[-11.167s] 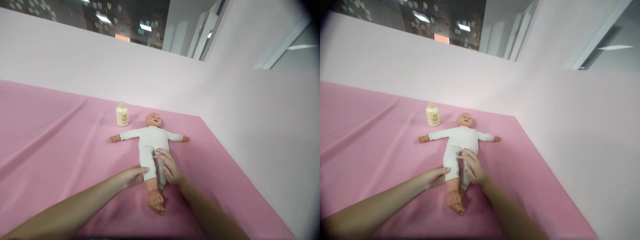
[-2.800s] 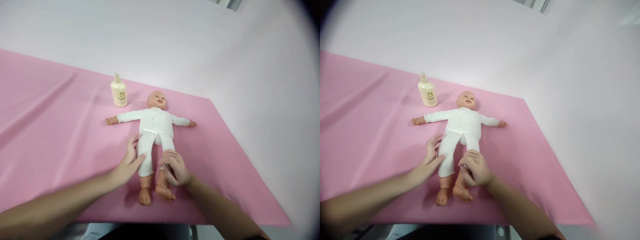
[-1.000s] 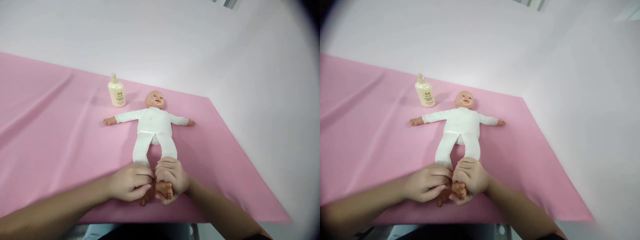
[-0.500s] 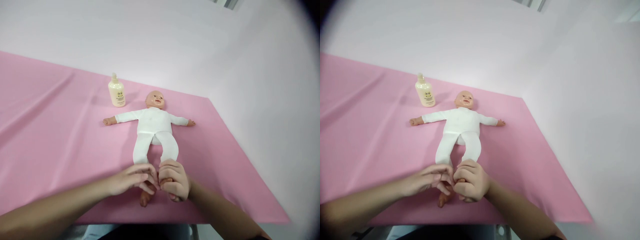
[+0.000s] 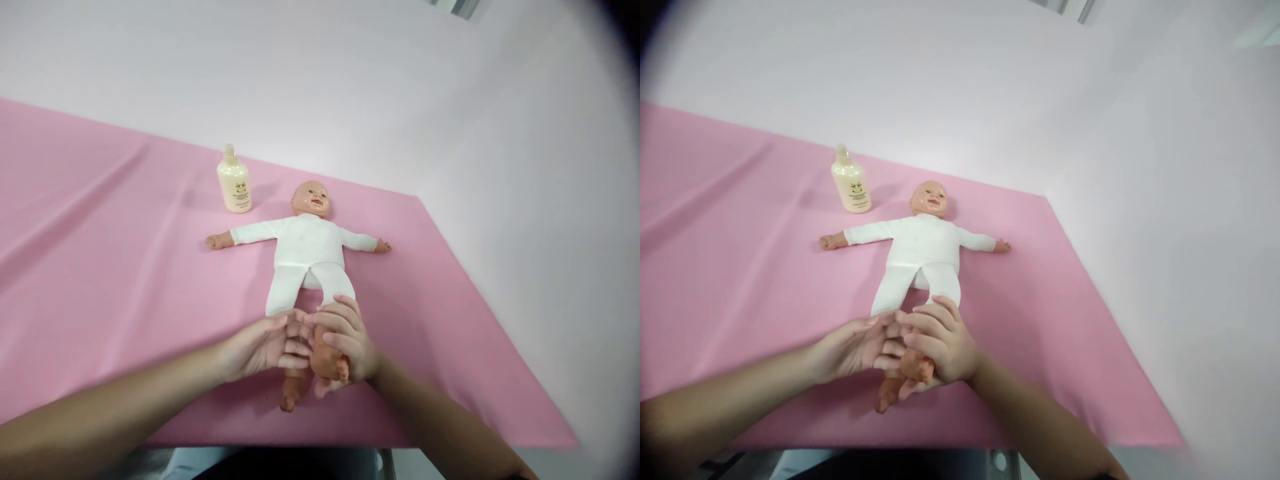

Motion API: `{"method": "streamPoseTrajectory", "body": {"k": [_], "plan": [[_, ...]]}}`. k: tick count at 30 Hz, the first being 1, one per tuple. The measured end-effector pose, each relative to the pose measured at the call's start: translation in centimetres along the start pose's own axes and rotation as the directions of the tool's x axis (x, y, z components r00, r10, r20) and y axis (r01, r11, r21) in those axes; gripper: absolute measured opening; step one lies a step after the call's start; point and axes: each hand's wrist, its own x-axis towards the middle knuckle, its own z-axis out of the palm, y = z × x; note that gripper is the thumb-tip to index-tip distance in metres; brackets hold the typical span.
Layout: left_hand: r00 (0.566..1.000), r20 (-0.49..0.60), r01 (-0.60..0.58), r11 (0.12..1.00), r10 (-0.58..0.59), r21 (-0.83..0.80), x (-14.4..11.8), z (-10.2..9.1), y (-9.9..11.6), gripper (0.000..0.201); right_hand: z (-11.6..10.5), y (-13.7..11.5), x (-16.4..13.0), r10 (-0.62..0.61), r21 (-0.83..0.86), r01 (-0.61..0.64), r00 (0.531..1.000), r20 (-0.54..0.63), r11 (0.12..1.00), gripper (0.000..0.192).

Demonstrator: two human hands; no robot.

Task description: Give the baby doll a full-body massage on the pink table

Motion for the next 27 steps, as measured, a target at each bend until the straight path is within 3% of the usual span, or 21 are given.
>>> {"method": "streamPoseTrajectory", "body": {"k": [5,13,20,27], "plan": [[0.999,0.03,-0.039,0.999,0.039,0.005,0.07,-0.26,-0.02,0.036,0.47,0.1,-0.76,0.099,-0.105,-0.09,0.992,0.083,0.99,0.068],[0.99,0.008,-0.142,0.989,0.143,-0.047,0.17,-0.38,-0.27,0.026,0.5,-0.08,-0.58,0.086,-0.099,-0.077,0.993,0.085,0.992,0.042],[0.988,0.031,-0.149,0.987,0.151,-0.063,0.23,0.24,0.1,0.024,0.65,0.1,-0.97,0.067,-0.095,-0.063,0.997,0.043,0.994,0.02],[0.99,0.049,-0.129,0.988,0.134,-0.085,0.25,0.09,0.11,0.03,0.81,0.23,-1.15,0.064,-0.065,-0.063,0.998,0.007,0.996,0.01]]}}
